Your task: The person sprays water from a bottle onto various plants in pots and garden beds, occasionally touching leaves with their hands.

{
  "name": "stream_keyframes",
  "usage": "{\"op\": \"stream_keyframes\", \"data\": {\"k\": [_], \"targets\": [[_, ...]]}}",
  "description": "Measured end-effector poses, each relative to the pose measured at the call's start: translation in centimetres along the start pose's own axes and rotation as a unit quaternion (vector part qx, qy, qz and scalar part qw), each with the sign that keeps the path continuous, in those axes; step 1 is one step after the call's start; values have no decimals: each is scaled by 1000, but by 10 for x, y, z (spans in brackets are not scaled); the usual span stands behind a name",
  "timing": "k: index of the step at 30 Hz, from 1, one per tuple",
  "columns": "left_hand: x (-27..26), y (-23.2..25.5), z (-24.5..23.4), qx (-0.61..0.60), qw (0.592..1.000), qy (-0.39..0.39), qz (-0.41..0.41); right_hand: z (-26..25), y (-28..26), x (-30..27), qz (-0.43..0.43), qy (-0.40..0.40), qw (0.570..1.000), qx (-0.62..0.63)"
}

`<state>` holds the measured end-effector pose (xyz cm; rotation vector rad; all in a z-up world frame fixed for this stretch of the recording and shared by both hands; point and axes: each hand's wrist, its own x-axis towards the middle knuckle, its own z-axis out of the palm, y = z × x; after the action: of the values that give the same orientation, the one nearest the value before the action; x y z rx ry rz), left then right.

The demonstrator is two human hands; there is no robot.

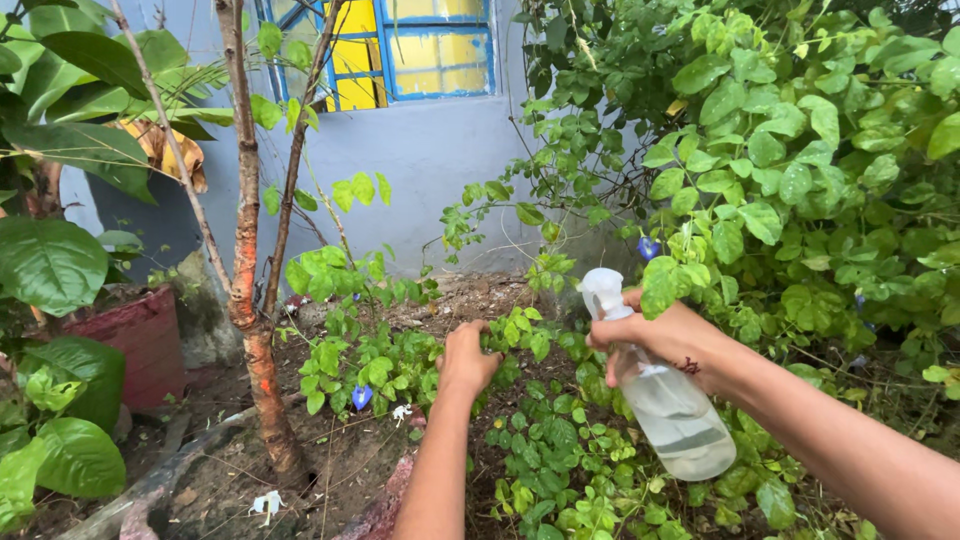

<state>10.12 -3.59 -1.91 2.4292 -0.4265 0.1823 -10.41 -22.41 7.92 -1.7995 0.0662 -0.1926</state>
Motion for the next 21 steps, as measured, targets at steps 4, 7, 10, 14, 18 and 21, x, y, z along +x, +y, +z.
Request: {"op": "stream_keyframes", "data": {"k": [4, 7, 10, 14, 18, 21], "targets": [[-1, 5, 1, -9, 999, -21, -23, -2, -2, -6, 25, 10, 1000, -12], [-2, 6, 1, -7, 999, -25, -26, 0, -7, -11, 46, 16, 999, -25], [-3, 9, 1, -10, 999, -25, -25, -3, -2, -7, 12, 0, 1000, -11], [-7, 8, -1, -4, 1000, -16, -12, -5, 7, -4, 8, -5, 1000, -5], [-8, 8, -1, -7, 1000, -9, 0, -3, 0, -12, 64, 27, 997, -42], [-8, 3, 4, -40, 999, 8, 23, -4, 3, -11, 57, 49, 997, -14]]}}
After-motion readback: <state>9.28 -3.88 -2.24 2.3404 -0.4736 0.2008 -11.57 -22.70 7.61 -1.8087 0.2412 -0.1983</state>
